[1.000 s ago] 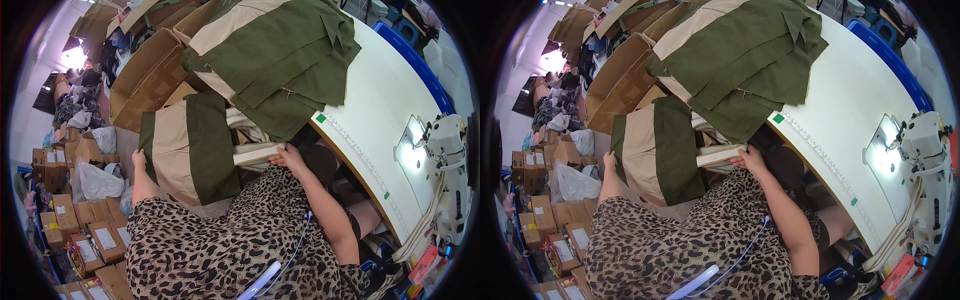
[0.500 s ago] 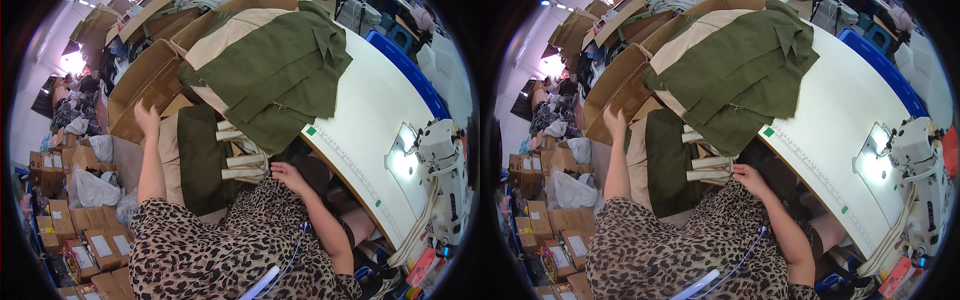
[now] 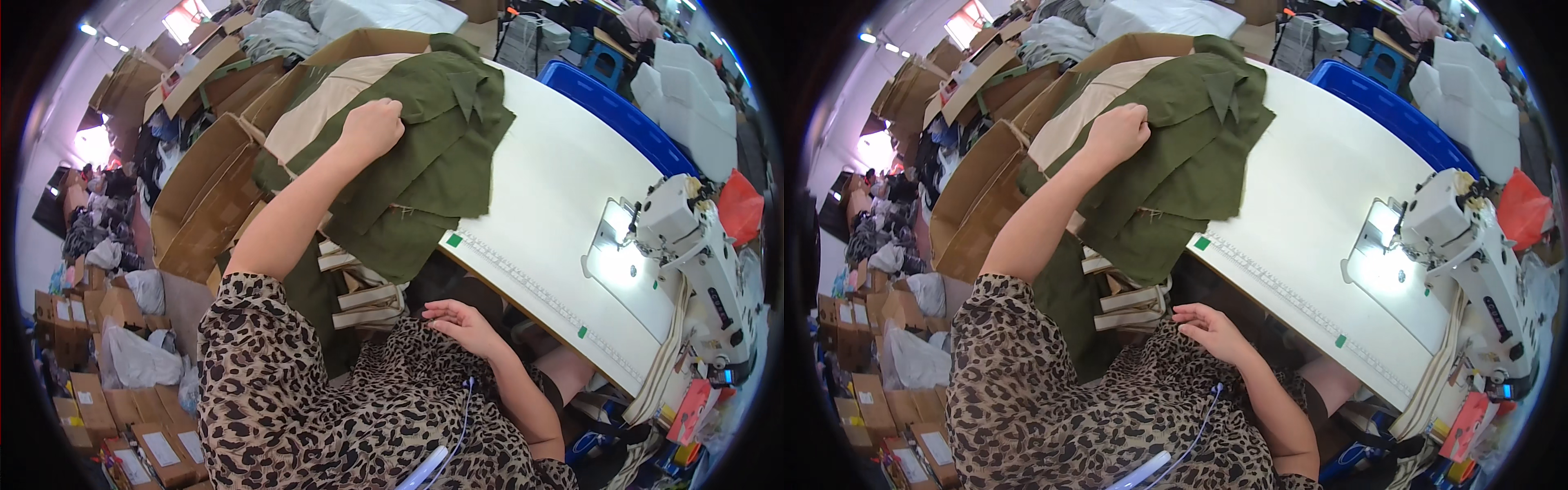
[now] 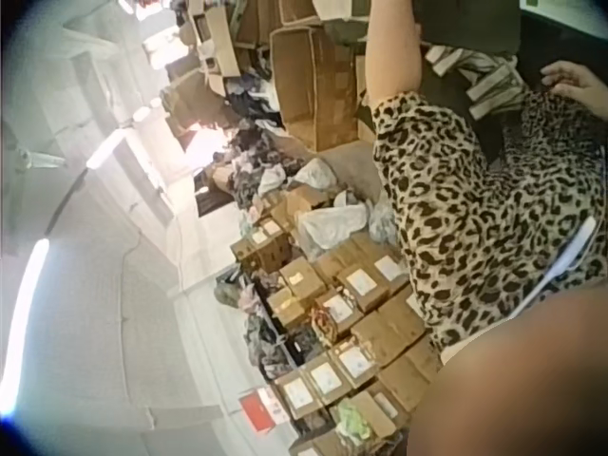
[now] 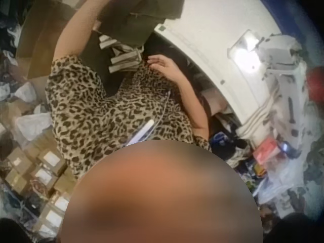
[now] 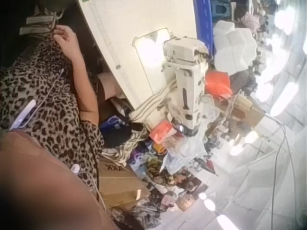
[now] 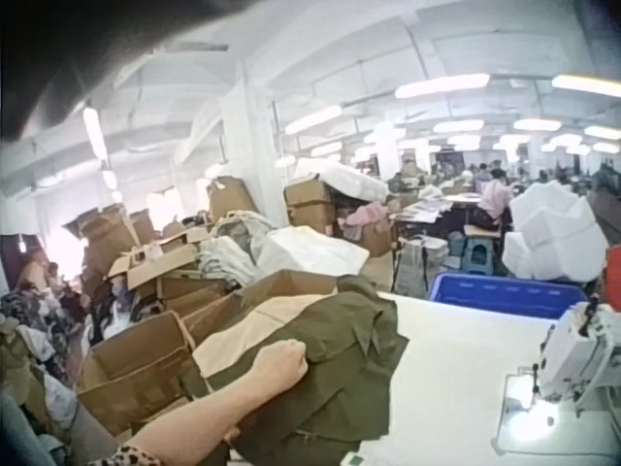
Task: Sewing fabric handles onto a canvas tote bag using an industrial sewing machine.
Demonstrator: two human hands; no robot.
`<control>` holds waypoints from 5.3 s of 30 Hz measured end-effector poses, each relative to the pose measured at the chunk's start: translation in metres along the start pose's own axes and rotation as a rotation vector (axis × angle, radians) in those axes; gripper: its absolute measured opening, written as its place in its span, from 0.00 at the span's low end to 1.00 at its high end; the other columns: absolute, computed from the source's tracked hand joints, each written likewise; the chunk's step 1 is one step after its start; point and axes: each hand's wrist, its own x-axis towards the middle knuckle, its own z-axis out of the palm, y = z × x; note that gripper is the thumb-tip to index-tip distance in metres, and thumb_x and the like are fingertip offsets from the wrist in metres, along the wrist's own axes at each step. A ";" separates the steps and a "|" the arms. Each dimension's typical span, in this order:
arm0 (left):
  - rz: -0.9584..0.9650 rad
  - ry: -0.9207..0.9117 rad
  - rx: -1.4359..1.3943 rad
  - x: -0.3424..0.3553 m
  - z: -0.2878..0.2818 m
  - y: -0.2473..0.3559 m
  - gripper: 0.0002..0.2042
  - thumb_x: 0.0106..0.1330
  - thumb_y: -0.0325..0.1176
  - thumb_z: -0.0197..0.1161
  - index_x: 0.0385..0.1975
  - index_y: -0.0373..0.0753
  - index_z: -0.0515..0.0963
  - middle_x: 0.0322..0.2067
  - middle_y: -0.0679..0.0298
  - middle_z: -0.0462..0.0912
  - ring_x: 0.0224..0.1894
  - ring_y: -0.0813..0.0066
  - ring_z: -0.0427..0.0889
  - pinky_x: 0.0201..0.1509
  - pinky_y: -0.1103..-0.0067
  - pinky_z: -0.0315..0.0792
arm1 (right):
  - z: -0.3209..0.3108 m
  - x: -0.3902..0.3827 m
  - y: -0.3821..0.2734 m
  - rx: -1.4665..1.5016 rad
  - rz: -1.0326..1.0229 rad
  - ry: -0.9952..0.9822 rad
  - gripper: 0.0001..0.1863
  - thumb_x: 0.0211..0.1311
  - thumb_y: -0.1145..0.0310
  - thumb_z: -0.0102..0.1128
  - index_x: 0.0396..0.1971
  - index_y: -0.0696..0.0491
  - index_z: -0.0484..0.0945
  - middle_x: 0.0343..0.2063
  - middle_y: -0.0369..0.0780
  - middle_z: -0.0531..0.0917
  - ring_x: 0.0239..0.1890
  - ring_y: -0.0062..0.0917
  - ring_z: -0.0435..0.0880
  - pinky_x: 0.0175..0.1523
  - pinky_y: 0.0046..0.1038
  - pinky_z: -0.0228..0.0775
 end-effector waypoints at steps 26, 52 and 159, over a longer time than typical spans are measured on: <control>0.854 -0.065 -0.959 -0.093 0.042 0.203 0.25 0.59 0.47 0.70 0.55 0.45 0.77 0.66 0.53 0.70 0.70 0.51 0.66 0.73 0.40 0.48 | -0.093 -0.055 -0.079 -0.399 -0.770 1.064 0.47 0.66 0.58 0.66 0.77 0.57 0.49 0.79 0.49 0.46 0.80 0.38 0.46 0.79 0.39 0.42; 0.819 -0.234 -0.352 -0.080 0.029 0.234 0.34 0.61 0.54 0.69 0.68 0.51 0.71 0.73 0.58 0.62 0.77 0.48 0.52 0.70 0.33 0.45 | -0.186 -0.291 -0.045 -1.282 0.278 1.901 0.12 0.52 0.68 0.70 0.36 0.49 0.78 0.39 0.37 0.80 0.50 0.36 0.77 0.54 0.42 0.65; 1.029 -0.234 -0.728 -0.004 0.058 0.331 0.08 0.61 0.30 0.69 0.40 0.40 0.87 0.47 0.65 0.86 0.56 0.62 0.80 0.62 0.68 0.74 | -0.043 -0.150 -0.051 -1.179 -0.133 1.146 0.26 0.41 0.72 0.71 0.47 0.52 0.81 0.59 0.37 0.77 0.70 0.31 0.70 0.74 0.60 0.46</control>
